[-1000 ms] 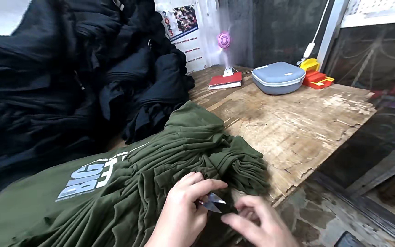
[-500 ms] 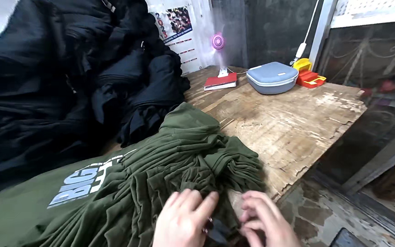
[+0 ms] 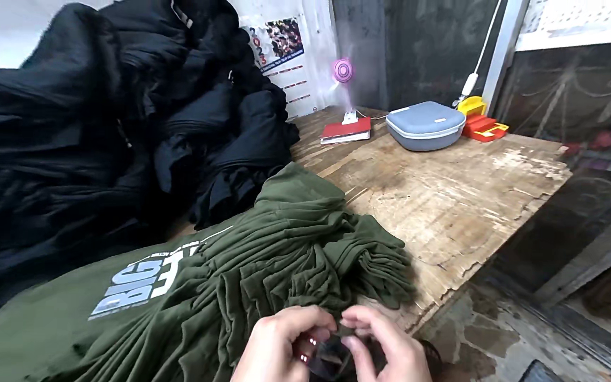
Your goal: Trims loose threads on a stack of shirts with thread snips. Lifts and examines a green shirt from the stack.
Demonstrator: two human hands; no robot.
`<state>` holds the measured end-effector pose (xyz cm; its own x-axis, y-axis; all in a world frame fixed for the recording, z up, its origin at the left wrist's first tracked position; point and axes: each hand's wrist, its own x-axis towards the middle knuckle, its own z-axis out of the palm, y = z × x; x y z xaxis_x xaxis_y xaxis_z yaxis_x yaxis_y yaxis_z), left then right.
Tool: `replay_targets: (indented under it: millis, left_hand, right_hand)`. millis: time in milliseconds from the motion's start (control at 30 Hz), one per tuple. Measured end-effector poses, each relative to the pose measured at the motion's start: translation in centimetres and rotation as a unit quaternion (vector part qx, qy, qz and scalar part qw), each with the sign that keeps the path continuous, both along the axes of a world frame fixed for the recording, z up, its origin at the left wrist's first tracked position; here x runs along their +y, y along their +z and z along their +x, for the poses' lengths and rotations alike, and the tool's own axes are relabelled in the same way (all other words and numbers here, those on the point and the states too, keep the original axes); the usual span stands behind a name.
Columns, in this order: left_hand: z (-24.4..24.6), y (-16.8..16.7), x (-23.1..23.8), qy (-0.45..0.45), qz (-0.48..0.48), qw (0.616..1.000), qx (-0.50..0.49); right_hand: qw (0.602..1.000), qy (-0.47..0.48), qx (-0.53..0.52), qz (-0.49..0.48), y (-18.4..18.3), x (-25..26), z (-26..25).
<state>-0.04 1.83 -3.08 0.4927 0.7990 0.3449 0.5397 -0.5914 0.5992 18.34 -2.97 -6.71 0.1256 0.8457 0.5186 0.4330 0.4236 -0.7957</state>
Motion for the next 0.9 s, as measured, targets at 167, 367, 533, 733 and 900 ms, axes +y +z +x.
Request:
replay_targets:
  millis: [167,367,533,733,900]
  left_hand:
    - [0.5,0.6,1.1,0.076,-0.103,0.99,-0.052]
    - [1.1,1.0,1.1,0.093,-0.156,0.981,-0.065]
    - [1.2,1.3,1.4,0.099,-0.167,0.98,-0.048]
    - [0.5,1.5,0.2,0.043,-0.153,0.986,-0.046]
    - [0.4,0.2,-2.1,0.049,0.056,0.997,0.021]
  right_hand:
    - [0.968,0.171,0.177,-0.047,-1.2,3.2,1.0]
    - [0.987,-0.081,0.037,0.13,-1.9,1.0,2.9]
    - [0.997,-0.006,0.0,0.083,-1.4,0.7,3.2]
    - [0.965,-0.095,-0.088,0.226,-3.5,1.2,0.9]
    - [0.985,-0.018,0.121,0.119,-4.1,-0.8,2.3]
